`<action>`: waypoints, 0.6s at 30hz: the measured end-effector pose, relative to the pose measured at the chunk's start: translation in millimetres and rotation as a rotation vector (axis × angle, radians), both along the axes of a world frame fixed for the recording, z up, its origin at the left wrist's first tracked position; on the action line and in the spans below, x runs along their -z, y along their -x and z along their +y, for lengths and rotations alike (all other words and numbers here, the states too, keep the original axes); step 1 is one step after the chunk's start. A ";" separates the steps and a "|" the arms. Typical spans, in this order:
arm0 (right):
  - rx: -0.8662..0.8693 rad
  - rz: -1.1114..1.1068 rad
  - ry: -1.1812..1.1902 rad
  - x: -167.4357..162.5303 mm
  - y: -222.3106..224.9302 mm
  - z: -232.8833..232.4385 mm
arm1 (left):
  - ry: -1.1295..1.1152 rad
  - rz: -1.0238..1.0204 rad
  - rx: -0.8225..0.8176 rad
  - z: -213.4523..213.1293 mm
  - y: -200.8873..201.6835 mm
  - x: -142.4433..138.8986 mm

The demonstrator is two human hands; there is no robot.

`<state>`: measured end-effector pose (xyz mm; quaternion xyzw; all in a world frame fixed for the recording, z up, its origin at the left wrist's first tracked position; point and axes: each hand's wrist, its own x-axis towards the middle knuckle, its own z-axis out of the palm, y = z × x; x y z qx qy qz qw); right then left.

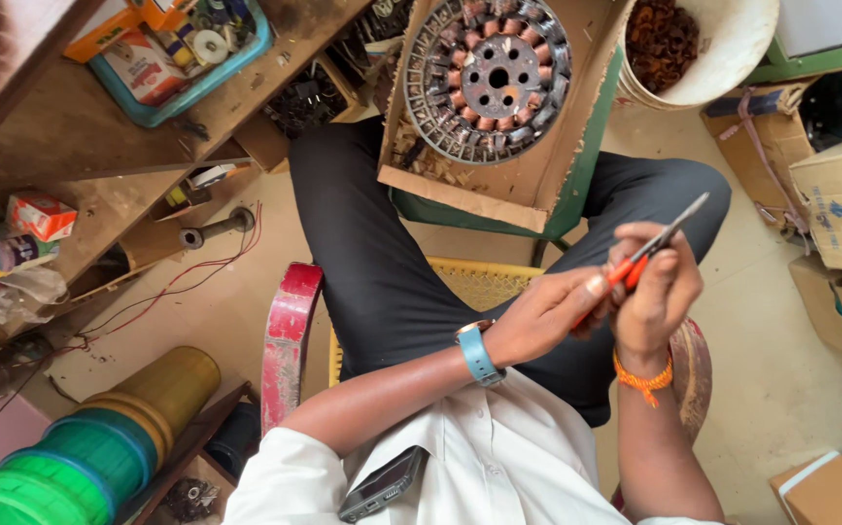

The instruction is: The person uses pliers to trim copper wire ends on a motor stator placed in a cardboard box. The person rotates the stator to access different slots and continues trimming wire protrusions throughout the clip.

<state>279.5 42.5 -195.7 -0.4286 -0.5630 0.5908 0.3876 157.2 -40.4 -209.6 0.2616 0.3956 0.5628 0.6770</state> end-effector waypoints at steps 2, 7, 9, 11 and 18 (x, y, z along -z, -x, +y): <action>-0.039 0.125 0.099 2.5 3.1 3.7 | 0.053 0.097 -0.128 4.3 -7.0 3.7; -0.084 0.387 0.340 7.5 15.6 -1.3 | 0.125 -0.036 -0.344 10.2 -8.1 21.3; -0.071 0.393 0.429 11.3 20.7 -3.4 | 0.185 -0.072 -0.389 9.2 -7.7 24.0; -0.001 0.198 0.351 13.7 22.9 -5.5 | 0.265 -0.069 -0.381 6.9 -8.6 23.7; -0.114 -0.036 0.136 10.1 20.1 -5.5 | 0.129 0.098 -0.408 -3.8 -9.9 16.7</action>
